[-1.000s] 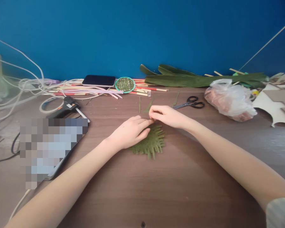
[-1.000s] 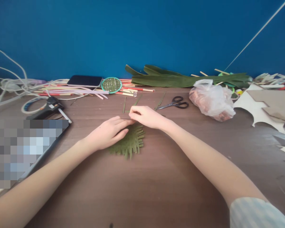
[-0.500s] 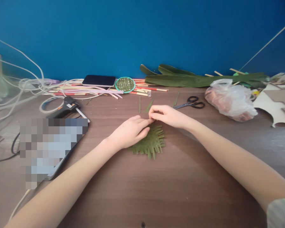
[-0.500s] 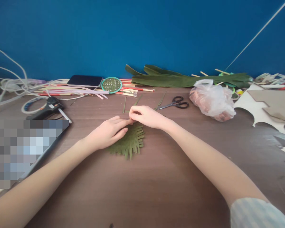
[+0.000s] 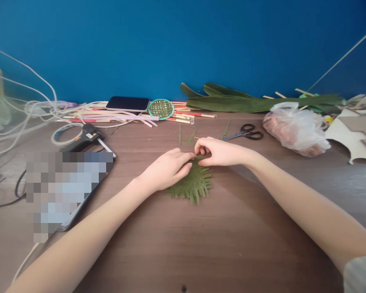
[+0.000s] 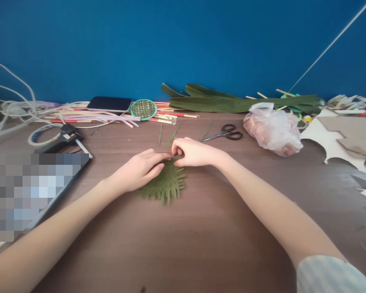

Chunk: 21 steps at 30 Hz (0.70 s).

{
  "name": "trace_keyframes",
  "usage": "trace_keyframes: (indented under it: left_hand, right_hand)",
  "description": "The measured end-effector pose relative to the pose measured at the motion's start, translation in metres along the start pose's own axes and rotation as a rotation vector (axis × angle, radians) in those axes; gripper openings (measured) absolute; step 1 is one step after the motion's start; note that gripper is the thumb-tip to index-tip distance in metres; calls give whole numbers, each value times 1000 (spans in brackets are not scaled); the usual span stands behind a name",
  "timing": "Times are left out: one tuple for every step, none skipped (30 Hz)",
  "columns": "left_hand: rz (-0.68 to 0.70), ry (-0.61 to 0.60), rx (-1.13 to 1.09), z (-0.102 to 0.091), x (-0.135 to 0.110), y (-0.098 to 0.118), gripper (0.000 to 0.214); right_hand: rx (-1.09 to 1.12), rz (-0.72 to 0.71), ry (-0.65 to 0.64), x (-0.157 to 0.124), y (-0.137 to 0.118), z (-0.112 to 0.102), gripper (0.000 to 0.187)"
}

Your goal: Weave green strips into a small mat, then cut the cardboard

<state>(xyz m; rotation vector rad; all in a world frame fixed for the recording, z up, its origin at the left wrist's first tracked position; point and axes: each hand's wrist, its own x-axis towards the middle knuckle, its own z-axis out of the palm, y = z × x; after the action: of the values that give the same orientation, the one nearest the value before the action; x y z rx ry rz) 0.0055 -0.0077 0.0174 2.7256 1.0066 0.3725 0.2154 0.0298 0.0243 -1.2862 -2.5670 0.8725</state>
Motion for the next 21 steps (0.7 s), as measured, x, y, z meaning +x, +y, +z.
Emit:
trace_keyframes:
  left_hand:
    - [-4, -2, 0, 0, 0, 0, 31]
    - [-7, -3, 0, 0, 0, 0, 31]
    - [-10, -5, 0, 0, 0, 0, 31]
    - [-11, -7, 0, 0, 0, 0, 32]
    - [-12, -10, 1, 0, 0, 0, 32]
    - [-13, -12, 1, 0, 0, 1, 32]
    - [-14, -12, 2, 0, 0, 1, 32]
    - [-16, -11, 2, 0, 0, 1, 31]
    - [-16, -8, 1, 0, 0, 1, 31]
    - [-18, -5, 1, 0, 0, 1, 31]
    - [-19, -3, 0, 0, 0, 1, 30]
    - [-19, -2, -2, 0, 0, 1, 30]
    - [-19, -2, -3, 0, 0, 0, 30]
    - [-20, -5, -5, 0, 0, 0, 30]
    - [-20, -6, -7, 0, 0, 0, 30]
    - [-20, -7, -9, 0, 0, 0, 31]
    - [-21, -8, -12, 0, 0, 0, 31]
    - [-23, -10, -14, 0, 0, 0, 31]
    - [-25, -11, -18, 0, 0, 0, 32]
    - [-26, -10, -24, 0, 0, 0, 32]
    - [-27, -9, -32, 0, 0, 0, 33]
  right_hand:
    - [-6, 5, -13, 0, 0, 0, 25]
    - [-9, 12, -24, 0, -1, 1, 26]
    - [-12, 17, -30, 0, -1, 1, 26]
    - [-13, 23, -32, 0, -2, 1, 26]
    - [-12, 28, -34, 0, -2, 1, 26]
    - [-8, 34, -35, 0, -3, 1, 26]
    - [-1, 40, -34, 0, -3, 1, 26]
    - [6, 47, -32, 0, -3, 0, 27]
    - [15, 53, -30, 0, -4, 0, 27]
    - [22, 57, -29, 0, -4, 0, 27]
    - [26, 59, -28, 0, -4, 0, 27]
    - [27, 56, -29, 0, -4, 1, 26]
    - [26, 50, -31, 0, -4, 1, 26]
    - [24, 44, -34, 0, -4, 1, 25]
    - [24, 40, -34, 0, -3, 2, 25]
    - [25, 38, -34, 0, -3, 2, 25]
    - [27, 36, -34, 0, -3, 2, 25]
    - [28, 34, -32, 0, -2, 2, 24]
    - [30, 31, -31, 1, -2, 3, 24]
    - [32, 27, -31, 1, -1, 3, 24]
    - [35, 24, -30, 1, -1, 3, 24]
